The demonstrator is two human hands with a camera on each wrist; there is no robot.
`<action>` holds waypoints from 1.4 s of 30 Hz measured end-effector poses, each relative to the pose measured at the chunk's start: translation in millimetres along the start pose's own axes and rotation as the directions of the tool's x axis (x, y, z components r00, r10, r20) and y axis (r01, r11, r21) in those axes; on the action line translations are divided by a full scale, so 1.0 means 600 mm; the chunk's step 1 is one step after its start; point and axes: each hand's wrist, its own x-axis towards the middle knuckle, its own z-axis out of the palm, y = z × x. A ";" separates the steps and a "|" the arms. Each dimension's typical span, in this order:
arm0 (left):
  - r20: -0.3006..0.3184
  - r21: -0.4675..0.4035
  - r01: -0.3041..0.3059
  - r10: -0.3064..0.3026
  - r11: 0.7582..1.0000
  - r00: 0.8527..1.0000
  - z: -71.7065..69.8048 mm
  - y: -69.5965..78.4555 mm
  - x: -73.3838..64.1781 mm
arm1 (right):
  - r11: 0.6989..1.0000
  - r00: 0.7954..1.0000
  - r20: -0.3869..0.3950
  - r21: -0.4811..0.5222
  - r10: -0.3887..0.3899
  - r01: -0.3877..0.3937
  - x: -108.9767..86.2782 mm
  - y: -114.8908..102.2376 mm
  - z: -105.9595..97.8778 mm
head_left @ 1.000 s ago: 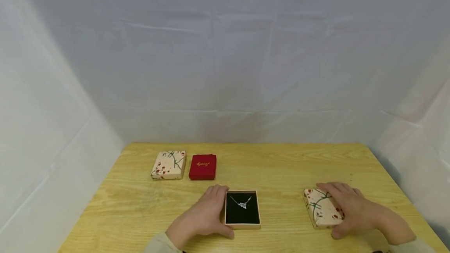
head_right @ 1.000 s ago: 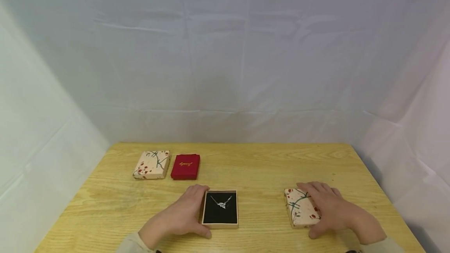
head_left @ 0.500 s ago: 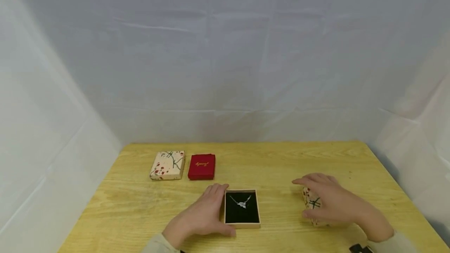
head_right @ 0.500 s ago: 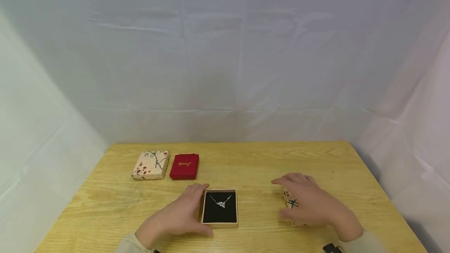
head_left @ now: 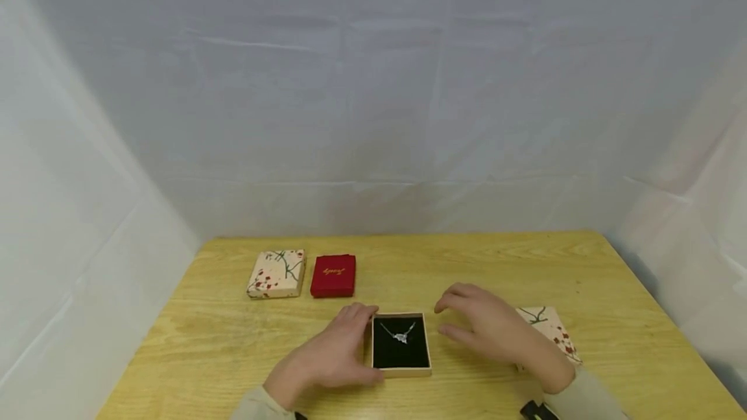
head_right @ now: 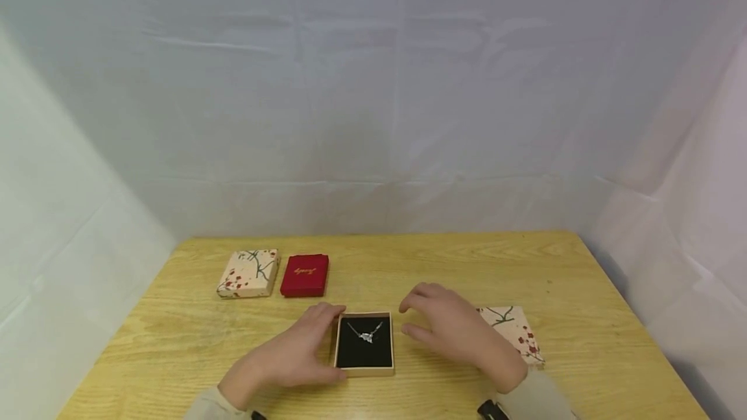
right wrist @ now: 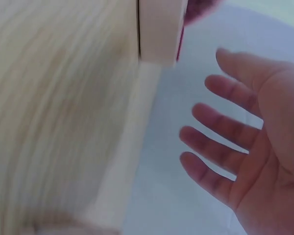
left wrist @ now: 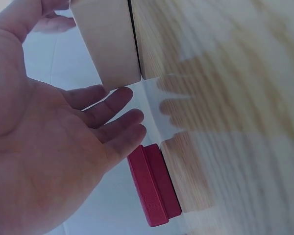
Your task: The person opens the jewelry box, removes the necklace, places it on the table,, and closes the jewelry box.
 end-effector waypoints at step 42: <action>-0.006 -0.031 -0.024 0.024 0.999 1.000 -0.003 -0.004 0.003 | 0.965 0.994 -0.041 -0.239 0.103 -0.110 0.076 -0.061 0.083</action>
